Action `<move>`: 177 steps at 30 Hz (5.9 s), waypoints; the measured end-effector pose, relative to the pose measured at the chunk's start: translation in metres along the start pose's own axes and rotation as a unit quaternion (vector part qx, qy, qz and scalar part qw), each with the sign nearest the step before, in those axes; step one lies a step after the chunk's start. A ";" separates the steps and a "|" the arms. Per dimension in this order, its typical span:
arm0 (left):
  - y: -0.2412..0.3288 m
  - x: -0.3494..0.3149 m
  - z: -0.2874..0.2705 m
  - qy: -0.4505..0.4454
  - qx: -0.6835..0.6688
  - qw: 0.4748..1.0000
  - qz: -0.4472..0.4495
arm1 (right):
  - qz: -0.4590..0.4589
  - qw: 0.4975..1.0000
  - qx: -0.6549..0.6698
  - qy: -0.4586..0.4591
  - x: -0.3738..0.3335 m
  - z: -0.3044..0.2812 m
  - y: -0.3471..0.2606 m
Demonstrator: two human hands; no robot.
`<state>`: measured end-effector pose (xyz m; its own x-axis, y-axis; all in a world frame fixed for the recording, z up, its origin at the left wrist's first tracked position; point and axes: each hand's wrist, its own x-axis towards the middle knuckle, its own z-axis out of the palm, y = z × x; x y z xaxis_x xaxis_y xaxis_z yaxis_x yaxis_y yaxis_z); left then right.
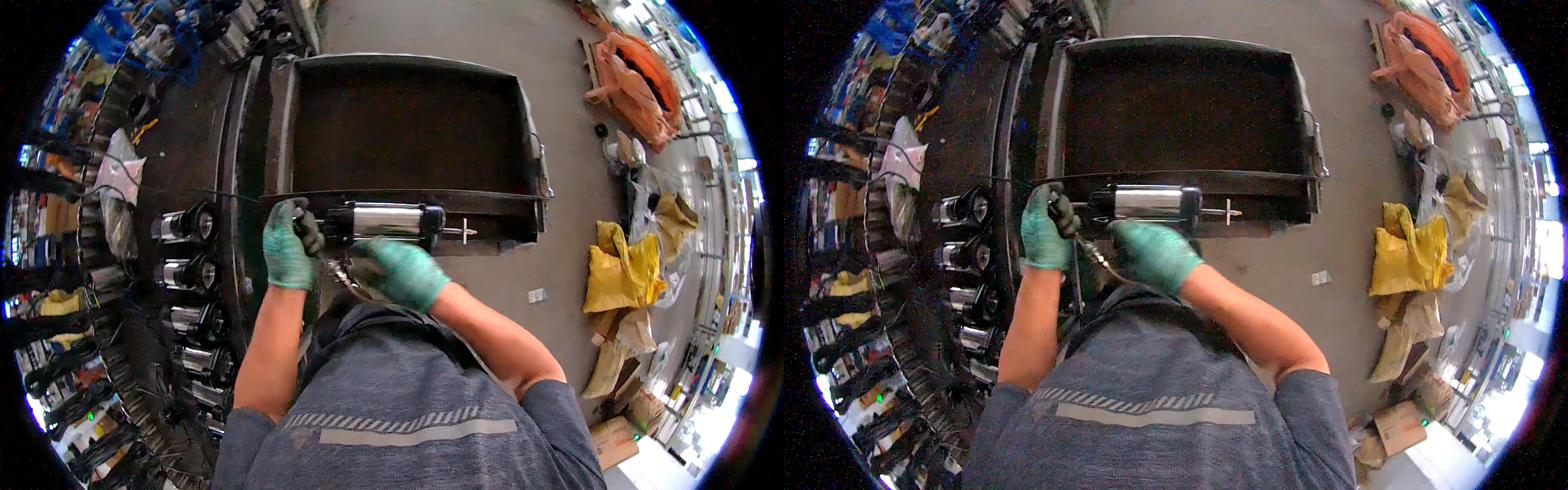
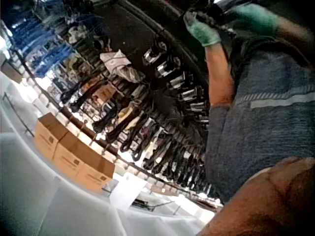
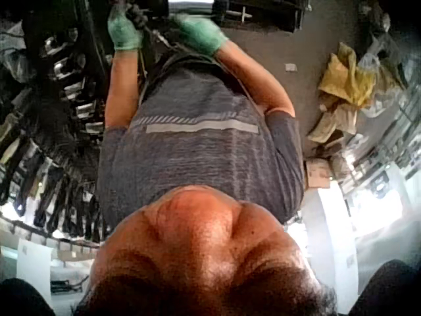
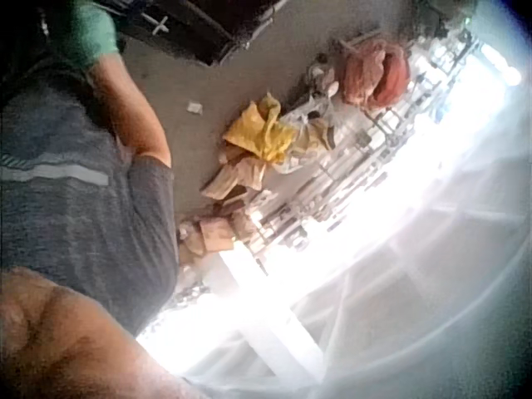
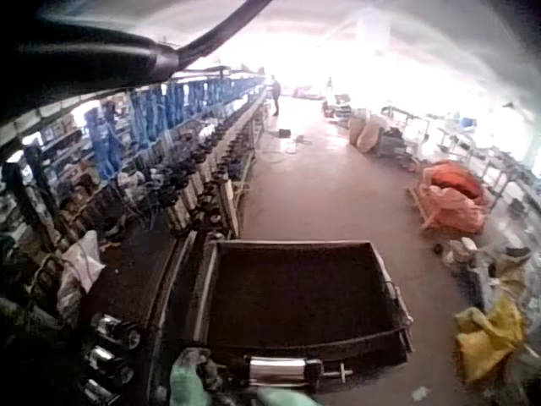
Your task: The person repeatedly picks up cylindrical mechanical parts from a metal tray, connects wires to them, and places them back into the tray. The person handles the parts one at a time in a repetitive loop throughout the clip.
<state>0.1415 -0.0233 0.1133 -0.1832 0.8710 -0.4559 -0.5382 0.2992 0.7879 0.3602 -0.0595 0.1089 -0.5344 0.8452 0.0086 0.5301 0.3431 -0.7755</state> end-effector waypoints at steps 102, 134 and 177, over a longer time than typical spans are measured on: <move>0.043 0.065 -0.156 0.140 0.655 0.687 0.282 | 0.365 0.847 -0.287 0.260 -0.209 -0.111 0.245; 0.037 0.165 -0.070 -0.282 0.800 0.393 0.354 | 0.308 0.887 -0.334 -0.077 0.137 -0.153 0.131; -0.024 0.208 -0.067 -0.058 0.821 0.551 0.139 | 0.296 0.894 -0.211 0.262 -0.002 -0.115 0.303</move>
<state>0.0614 0.1246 -0.0276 0.0333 0.9626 -0.2688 0.9844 0.0149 0.1755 0.5979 0.0900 -0.0533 0.2450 0.9679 0.0561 0.8783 -0.1971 -0.4356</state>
